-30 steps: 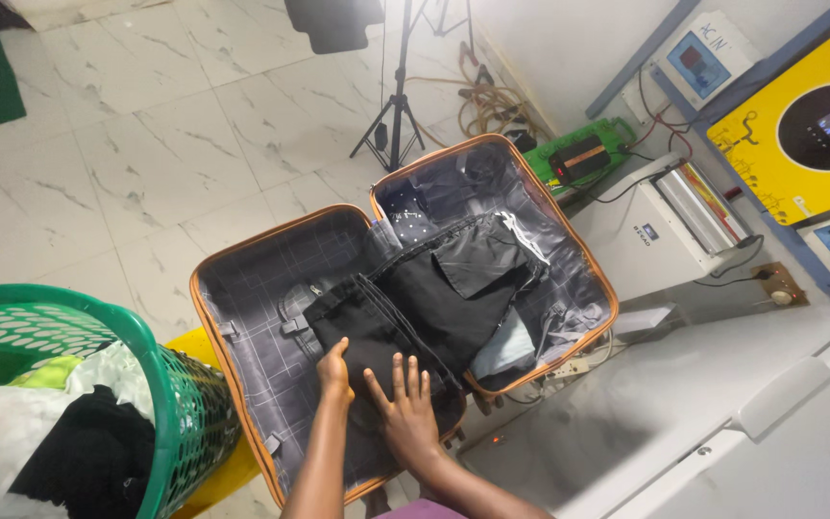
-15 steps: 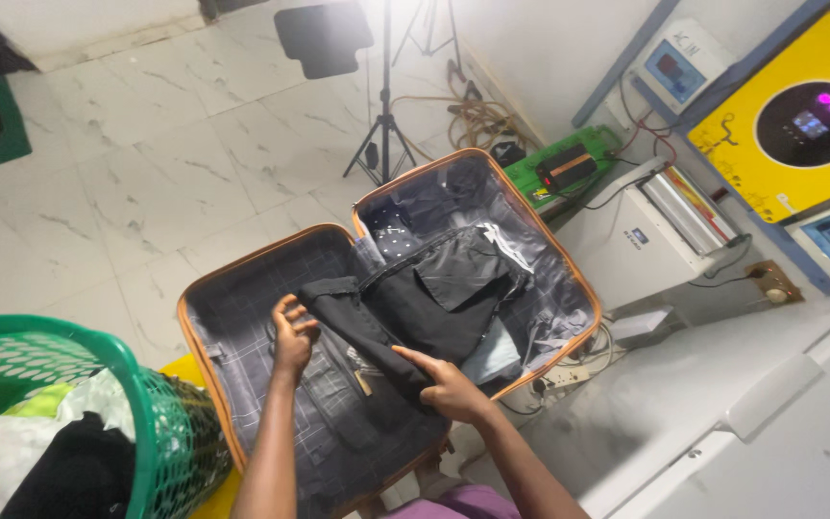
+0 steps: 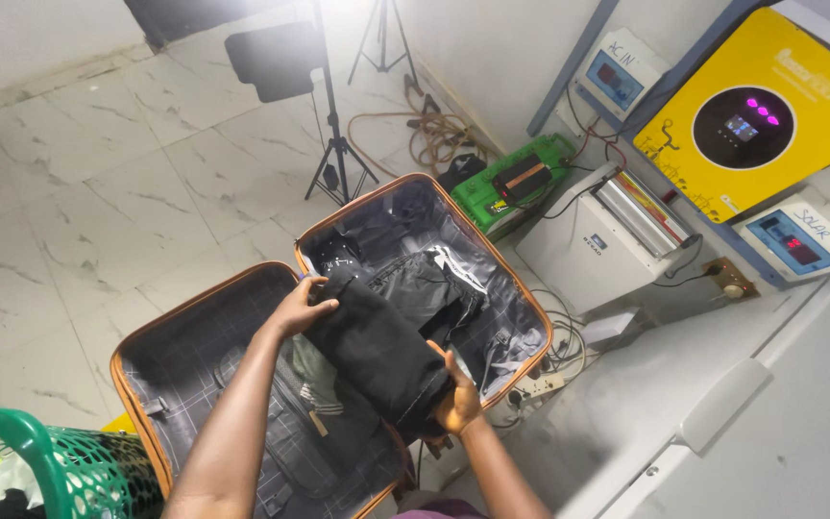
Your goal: The person packs various items of clothing, including a white shirt and dark trousers, from a laundry basket into an open suitcase.
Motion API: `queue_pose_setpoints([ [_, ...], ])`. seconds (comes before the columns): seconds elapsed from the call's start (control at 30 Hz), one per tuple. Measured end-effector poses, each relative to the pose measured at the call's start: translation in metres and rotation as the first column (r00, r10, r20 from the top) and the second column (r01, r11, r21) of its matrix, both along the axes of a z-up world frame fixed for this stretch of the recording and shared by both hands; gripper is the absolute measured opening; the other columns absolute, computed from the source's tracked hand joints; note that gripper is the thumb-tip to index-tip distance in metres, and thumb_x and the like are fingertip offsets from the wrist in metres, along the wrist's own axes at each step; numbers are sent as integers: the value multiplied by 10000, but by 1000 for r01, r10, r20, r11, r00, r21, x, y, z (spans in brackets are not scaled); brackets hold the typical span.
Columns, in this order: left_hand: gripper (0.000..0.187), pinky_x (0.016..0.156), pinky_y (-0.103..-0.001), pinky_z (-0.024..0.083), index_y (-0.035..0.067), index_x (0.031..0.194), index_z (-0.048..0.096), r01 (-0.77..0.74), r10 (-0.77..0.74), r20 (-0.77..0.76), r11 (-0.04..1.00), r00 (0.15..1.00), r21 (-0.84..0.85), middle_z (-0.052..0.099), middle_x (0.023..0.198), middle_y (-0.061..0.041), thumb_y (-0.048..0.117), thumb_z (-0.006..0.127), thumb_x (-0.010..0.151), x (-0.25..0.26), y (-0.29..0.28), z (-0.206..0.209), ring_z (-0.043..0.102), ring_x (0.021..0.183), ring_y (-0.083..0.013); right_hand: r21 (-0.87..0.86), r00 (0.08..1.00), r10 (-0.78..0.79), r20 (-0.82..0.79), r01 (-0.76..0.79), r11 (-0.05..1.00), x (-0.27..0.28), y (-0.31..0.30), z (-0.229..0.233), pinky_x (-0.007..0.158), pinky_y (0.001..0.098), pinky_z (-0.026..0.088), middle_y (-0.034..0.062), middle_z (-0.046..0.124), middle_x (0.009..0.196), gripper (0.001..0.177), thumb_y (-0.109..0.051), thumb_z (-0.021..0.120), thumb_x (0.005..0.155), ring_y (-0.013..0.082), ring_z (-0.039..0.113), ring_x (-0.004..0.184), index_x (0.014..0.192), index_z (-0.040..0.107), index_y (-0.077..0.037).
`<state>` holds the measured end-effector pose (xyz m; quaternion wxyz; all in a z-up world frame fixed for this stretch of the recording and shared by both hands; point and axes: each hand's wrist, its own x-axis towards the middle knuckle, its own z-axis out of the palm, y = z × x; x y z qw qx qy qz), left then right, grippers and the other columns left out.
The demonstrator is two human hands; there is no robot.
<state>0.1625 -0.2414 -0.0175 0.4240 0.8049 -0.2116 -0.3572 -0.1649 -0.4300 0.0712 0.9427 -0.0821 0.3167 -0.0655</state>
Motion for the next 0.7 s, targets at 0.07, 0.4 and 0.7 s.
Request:
queue_pose_setpoints([
  [0.07, 754, 1057, -406, 502, 93, 1403, 538, -53, 59, 94, 997, 994, -64, 636, 1384, -164, 424, 813, 784, -7, -5, 2, 630, 1274, -290, -226, 999, -5, -54, -8, 974, -7, 17, -6, 1030, 456, 504, 155, 625, 1326, 710, -153, 719, 806, 298, 627, 1200, 1471, 473, -109],
  [0.4, 987, 1024, -536, 472, 195, 1558, 259, -452, 351, 332, 837, 876, 309, 508, 1465, -257, 560, 764, 792, -68, -25, 52, 562, 1273, -453, -855, 844, -367, -390, -480, -195, 9, 26, -19, 1146, 512, 354, 256, 415, 1462, 874, -24, 736, 776, 415, 413, 1388, 1533, 306, -112],
  [0.7, 823, 582, -469, 634, -106, 1206, 634, -725, 778, -130, 622, 615, 294, 686, 1220, -286, 541, 820, 733, -136, -9, 45, 737, 946, -397, -375, 555, 41, -831, -503, -779, 32, 75, 49, 1154, 684, 132, 338, 137, 1642, 1097, -361, 804, 762, 564, 102, 1526, 1631, 150, -220],
])
